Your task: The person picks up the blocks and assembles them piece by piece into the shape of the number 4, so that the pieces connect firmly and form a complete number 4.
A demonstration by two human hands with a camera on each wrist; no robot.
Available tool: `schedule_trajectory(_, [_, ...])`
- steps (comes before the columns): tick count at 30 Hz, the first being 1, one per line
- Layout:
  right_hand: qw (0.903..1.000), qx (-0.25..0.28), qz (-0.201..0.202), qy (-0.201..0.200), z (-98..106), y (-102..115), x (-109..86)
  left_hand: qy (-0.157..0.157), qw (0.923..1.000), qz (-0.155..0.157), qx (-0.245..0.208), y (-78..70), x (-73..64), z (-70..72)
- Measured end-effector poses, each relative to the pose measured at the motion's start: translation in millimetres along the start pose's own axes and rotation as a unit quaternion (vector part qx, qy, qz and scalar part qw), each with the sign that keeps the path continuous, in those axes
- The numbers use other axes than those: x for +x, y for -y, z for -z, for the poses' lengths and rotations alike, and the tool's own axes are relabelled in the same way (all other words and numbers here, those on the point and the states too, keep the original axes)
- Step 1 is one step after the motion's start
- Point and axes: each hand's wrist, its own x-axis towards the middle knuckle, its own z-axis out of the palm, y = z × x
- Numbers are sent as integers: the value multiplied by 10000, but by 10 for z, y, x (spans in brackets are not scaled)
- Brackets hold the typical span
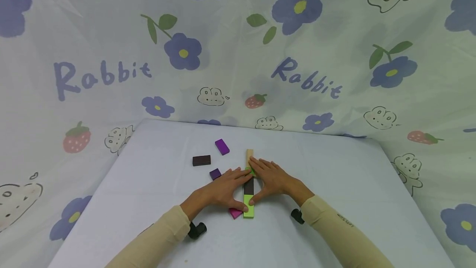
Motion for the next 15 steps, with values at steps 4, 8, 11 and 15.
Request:
schedule_trajectory(4, [10000, -3, -4, -20, -3, -6, -2, -3, 10000, 19, -30, 2, 5, -8])
schedule_trajectory(8, [10000, 17, 9, -30, -10, -16, -2, -10, 10000, 35, -44, 3, 8, -14])
schedule_trajectory(11, [10000, 14, 15, -30, -16, -18, -4, -1, 10000, 53, -39, 8, 7, -20])
schedule_trajectory(15, [10000, -9, 4, -15, -7, -11, -6, 9, 10000, 69, -39, 17, 10, -24])
